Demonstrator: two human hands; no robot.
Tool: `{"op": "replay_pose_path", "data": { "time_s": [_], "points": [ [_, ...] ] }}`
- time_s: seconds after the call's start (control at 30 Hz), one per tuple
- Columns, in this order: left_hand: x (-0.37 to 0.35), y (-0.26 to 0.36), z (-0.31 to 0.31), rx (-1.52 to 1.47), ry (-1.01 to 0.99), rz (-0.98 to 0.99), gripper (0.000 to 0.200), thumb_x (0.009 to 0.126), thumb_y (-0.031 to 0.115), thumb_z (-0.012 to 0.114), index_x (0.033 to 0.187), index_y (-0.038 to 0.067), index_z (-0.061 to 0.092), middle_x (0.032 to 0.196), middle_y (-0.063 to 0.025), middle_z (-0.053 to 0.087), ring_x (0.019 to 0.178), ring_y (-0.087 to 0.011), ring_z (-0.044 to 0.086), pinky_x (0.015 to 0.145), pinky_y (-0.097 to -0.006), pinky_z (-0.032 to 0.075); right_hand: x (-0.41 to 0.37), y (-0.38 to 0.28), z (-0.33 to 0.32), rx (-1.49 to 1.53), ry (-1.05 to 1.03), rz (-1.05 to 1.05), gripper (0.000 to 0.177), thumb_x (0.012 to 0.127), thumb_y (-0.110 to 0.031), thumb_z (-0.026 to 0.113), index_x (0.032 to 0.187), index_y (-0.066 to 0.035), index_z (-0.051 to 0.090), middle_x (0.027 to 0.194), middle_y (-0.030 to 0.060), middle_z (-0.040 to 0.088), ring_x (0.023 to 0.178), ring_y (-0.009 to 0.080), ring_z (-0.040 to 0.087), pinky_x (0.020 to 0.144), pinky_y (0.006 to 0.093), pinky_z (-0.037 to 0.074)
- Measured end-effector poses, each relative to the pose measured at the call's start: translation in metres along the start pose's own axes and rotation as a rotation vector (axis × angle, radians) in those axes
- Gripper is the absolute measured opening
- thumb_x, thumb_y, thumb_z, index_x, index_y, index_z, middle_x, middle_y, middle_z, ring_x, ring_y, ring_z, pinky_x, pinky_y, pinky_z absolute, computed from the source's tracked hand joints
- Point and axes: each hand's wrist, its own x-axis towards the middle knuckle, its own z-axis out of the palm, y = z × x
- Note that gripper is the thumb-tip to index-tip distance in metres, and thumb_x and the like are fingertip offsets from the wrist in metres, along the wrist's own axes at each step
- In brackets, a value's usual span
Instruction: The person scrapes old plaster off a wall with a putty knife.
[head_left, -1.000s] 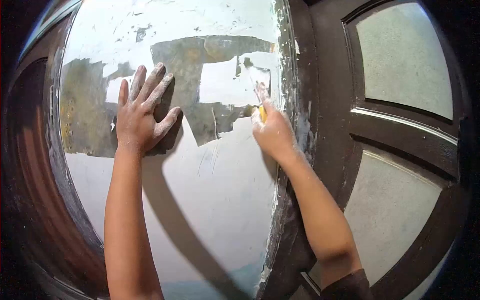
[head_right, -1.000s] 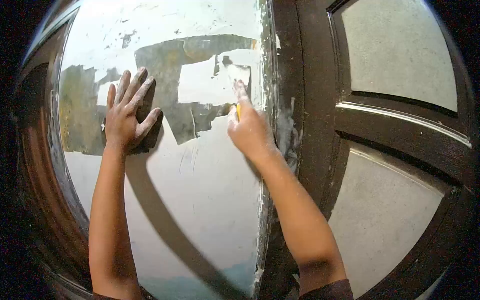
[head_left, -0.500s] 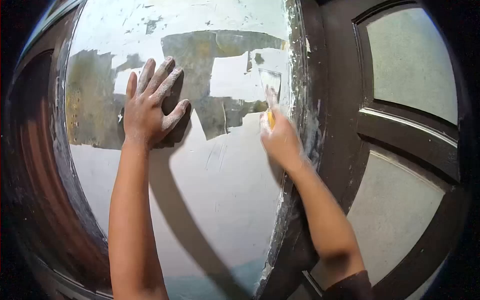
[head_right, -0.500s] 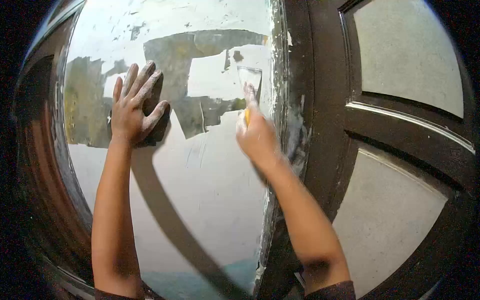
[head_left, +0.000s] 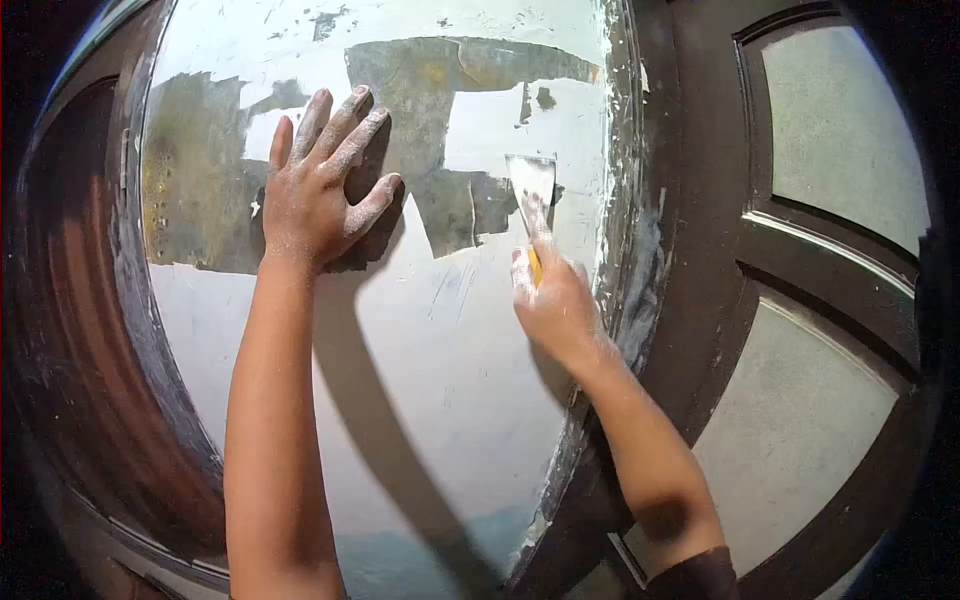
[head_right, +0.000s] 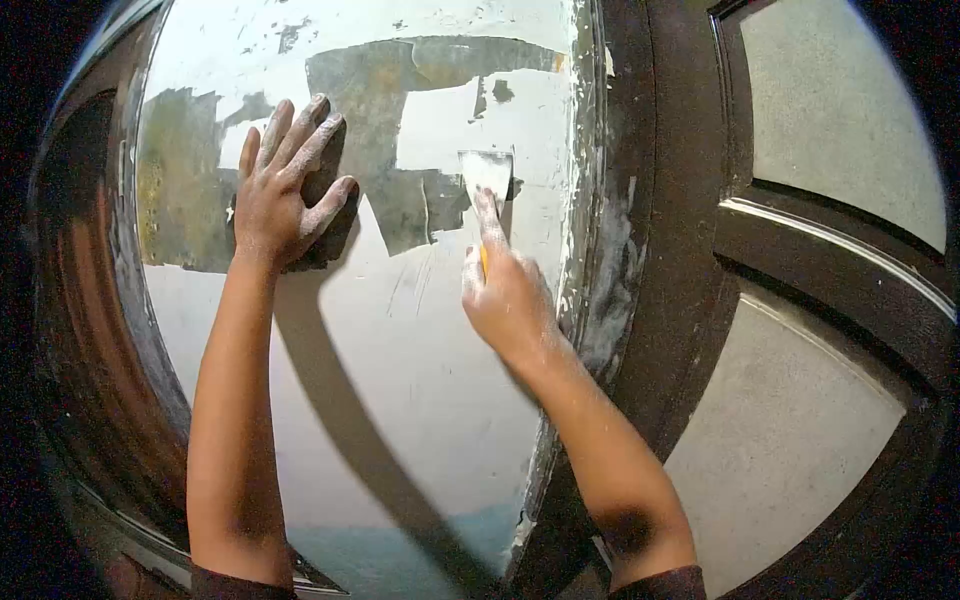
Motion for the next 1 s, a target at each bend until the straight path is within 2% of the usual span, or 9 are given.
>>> {"op": "replay_pose_path", "data": {
  "time_s": [0.07, 0.2, 0.3, 0.5, 0.63, 0.67, 0.9, 0.93, 1.0],
  "points": [
    [0.0, 0.0, 0.001, 0.001, -0.002, 0.003, 0.065, 0.094, 0.051, 0.067, 0.155, 0.03, 0.053, 0.168, 0.0048, 0.041, 0.158, -0.0276, 0.031, 0.129, -0.0543, 0.018, 0.02, -0.013, -0.016, -0.028, -0.102, 0.138, 0.059, 0.103, -0.025, 0.055, 0.159, -0.01, 0.042, 0.102, 0.034, 0.07, 0.098, 0.0529, 0.067, 0.088, 0.0543, 0.053],
    [0.001, -0.003, 0.002, 0.008, -0.002, 0.012, 0.065, 0.094, 0.053, 0.066, 0.155, 0.032, 0.053, 0.168, 0.0053, 0.041, 0.157, -0.0276, 0.032, 0.129, -0.0546, 0.018, 0.038, 0.0, 0.0, 0.037, 0.133, -0.139, 0.051, 0.103, -0.024, 0.057, 0.151, -0.007, 0.051, 0.094, 0.032, 0.07, 0.09, 0.0532, 0.067, 0.08, 0.0559, 0.052],
    [0.0, 0.001, 0.001, -0.003, -0.003, -0.008, 0.066, 0.094, 0.054, 0.066, 0.155, 0.032, 0.052, 0.167, 0.0061, 0.041, 0.157, -0.0271, 0.032, 0.129, -0.0546, 0.018, 0.002, -0.001, 0.009, -0.037, -0.044, 0.0, 0.061, 0.103, -0.02, 0.056, 0.161, -0.009, 0.038, 0.096, 0.0342, 0.069, 0.089, 0.0542, 0.066, 0.082, 0.0558, 0.052],
    [0.0, 0.0, 0.003, -0.021, 0.021, -0.008, 0.063, 0.093, 0.055, 0.064, 0.151, 0.033, 0.056, 0.166, 0.0071, 0.043, 0.156, -0.0265, 0.034, 0.129, -0.055, 0.019, 0.032, -0.002, 0.004, 0.022, 0.031, -0.031, 0.06, 0.103, -0.018, 0.057, 0.159, -0.009, 0.04, 0.11, 0.0317, 0.069, 0.09, 0.0531, 0.065, 0.081, 0.0532, 0.052],
    [0.001, -0.002, 0.005, -0.054, 0.034, 0.001, 0.063, 0.092, 0.054, 0.066, 0.15, 0.031, 0.057, 0.165, 0.0063, 0.044, 0.155, -0.0274, 0.035, 0.128, -0.0563, 0.019, 0.016, 0.003, 0.015, 0.013, 0.065, -0.053, 0.06, 0.103, -0.019, 0.058, 0.16, -0.01, 0.04, 0.107, 0.0314, 0.07, 0.087, 0.0512, 0.066, 0.08, 0.0527, 0.052],
    [0.0, -0.002, 0.005, -0.043, 0.04, 0.011, 0.062, 0.092, 0.053, 0.066, 0.15, 0.03, 0.058, 0.165, 0.0055, 0.044, 0.155, -0.028, 0.035, 0.128, -0.057, 0.02, 0.006, -0.009, 0.007, 0.012, -0.099, 0.117, 0.06, 0.103, -0.019, 0.058, 0.16, -0.01, 0.039, 0.112, 0.0319, 0.069, 0.09, 0.0525, 0.066, 0.083, 0.0516, 0.053],
    [-0.001, -0.001, 0.002, -0.041, -0.013, -0.003, 0.064, 0.096, 0.052, 0.066, 0.155, 0.032, 0.053, 0.168, 0.0052, 0.041, 0.158, -0.0283, 0.031, 0.129, -0.0565, 0.017, 0.033, -0.019, 0.001, 0.049, 0.01, 0.056, 0.057, 0.106, -0.022, 0.056, 0.16, -0.011, 0.042, 0.108, 0.0296, 0.071, 0.093, 0.0481, 0.069, 0.085, 0.0486, 0.053],
    [0.0, -0.001, 0.001, -0.049, -0.015, -0.003, 0.064, 0.095, 0.051, 0.066, 0.154, 0.032, 0.053, 0.168, 0.0048, 0.041, 0.158, -0.0285, 0.031, 0.128, -0.0567, 0.018, 0.034, -0.025, -0.001, 0.016, -0.001, 0.07, 0.055, 0.106, -0.022, 0.056, 0.158, -0.01, 0.044, 0.107, 0.0293, 0.072, 0.098, 0.0477, 0.069, 0.085, 0.0477, 0.053],
    [-0.001, -0.001, 0.002, -0.064, -0.018, -0.01, 0.064, 0.094, 0.051, 0.066, 0.154, 0.031, 0.053, 0.168, 0.0044, 0.041, 0.157, -0.0293, 0.032, 0.128, -0.0573, 0.018, 0.021, -0.012, 0.013, 0.016, 0.09, -0.087, 0.059, 0.104, -0.021, 0.057, 0.16, -0.017, 0.04, 0.084, 0.0294, 0.069, 0.078, 0.0515, 0.066, 0.076, 0.0562, 0.051]
  ]
}}
